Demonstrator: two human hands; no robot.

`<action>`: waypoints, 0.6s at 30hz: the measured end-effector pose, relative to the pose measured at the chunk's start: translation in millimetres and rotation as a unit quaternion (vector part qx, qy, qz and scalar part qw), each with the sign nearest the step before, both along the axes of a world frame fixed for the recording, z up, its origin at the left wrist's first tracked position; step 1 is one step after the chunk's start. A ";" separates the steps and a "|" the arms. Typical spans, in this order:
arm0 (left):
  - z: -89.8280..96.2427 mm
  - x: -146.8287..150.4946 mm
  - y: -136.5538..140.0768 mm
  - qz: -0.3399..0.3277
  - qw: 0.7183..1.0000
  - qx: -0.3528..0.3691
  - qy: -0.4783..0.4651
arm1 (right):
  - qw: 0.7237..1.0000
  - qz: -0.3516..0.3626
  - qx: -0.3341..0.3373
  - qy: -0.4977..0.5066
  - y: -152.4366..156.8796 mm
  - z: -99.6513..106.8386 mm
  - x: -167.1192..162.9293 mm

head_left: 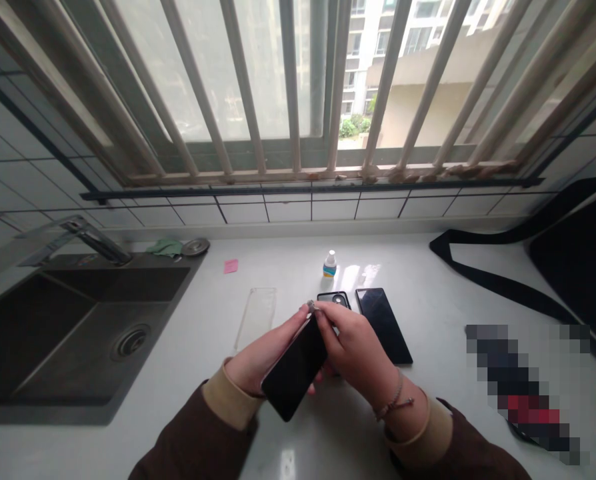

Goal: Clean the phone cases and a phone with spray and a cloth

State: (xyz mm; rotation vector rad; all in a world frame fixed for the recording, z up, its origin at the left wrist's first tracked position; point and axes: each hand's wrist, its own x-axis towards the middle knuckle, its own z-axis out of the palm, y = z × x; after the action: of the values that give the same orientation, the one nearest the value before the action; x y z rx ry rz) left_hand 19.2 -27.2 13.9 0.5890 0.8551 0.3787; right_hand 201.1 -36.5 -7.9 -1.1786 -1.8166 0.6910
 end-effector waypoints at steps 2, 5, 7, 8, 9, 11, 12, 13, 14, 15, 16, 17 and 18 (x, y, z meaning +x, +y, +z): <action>-0.8 -0.2 2.4 0.010 1.000 -0.006 -0.013 | 0.999 -0.003 0.037 -0.014 2.1 -6.3 -0.6; -2.2 0.6 4.1 0.024 0.999 -0.017 -0.021 | 0.997 0.003 0.075 -0.037 5.1 -11.7 0.1; -4.0 2.6 3.6 0.034 0.999 -0.022 -0.009 | 0.994 0.012 0.094 -0.053 6.0 -11.2 0.9; -5.0 3.7 3.1 0.042 0.999 -0.020 0.003 | 0.993 0.016 0.103 -0.061 6.1 -10.2 1.3; -5.8 4.8 2.6 0.054 0.998 -0.015 0.016 | 0.991 0.019 0.112 -0.069 6.1 -9.2 1.6; -6.4 6.2 1.3 0.085 0.996 -0.001 0.031 | 0.988 0.016 0.128 -0.082 6.3 -7.5 2.3; -6.1 6.4 0.6 0.099 0.995 0.006 0.027 | 0.987 0.011 0.134 -0.084 6.4 -7.0 2.7; -5.3 6.2 -0.2 0.109 0.994 0.011 0.019 | 0.987 0.004 0.139 -0.084 6.5 -6.8 2.9; -4.2 5.8 -1.1 0.116 0.993 0.013 0.007 | 0.986 0.000 0.144 -0.083 6.6 -6.7 3.1; -3.0 5.3 -2.0 0.123 0.992 0.016 -0.004 | 0.986 -0.001 0.149 -0.081 6.5 -6.5 3.2; -1.9 4.9 -3.0 0.130 0.991 0.022 -0.013 | 0.985 0.003 0.154 -0.079 6.1 -6.3 3.2; -1.3 4.7 -3.8 0.139 0.990 0.029 -0.018 | 0.984 0.011 0.160 -0.077 5.6 -5.9 2.9; -1.3 4.8 -4.5 0.148 0.988 0.036 -0.019 | 0.983 0.020 0.166 -0.076 4.7 -5.5 2.6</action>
State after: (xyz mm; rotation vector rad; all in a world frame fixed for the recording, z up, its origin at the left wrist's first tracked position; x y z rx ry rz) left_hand 24.0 -31.7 12.6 0.5198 0.8968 0.6899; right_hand 203.6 -31.9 -13.4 -0.9950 -1.9956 0.3075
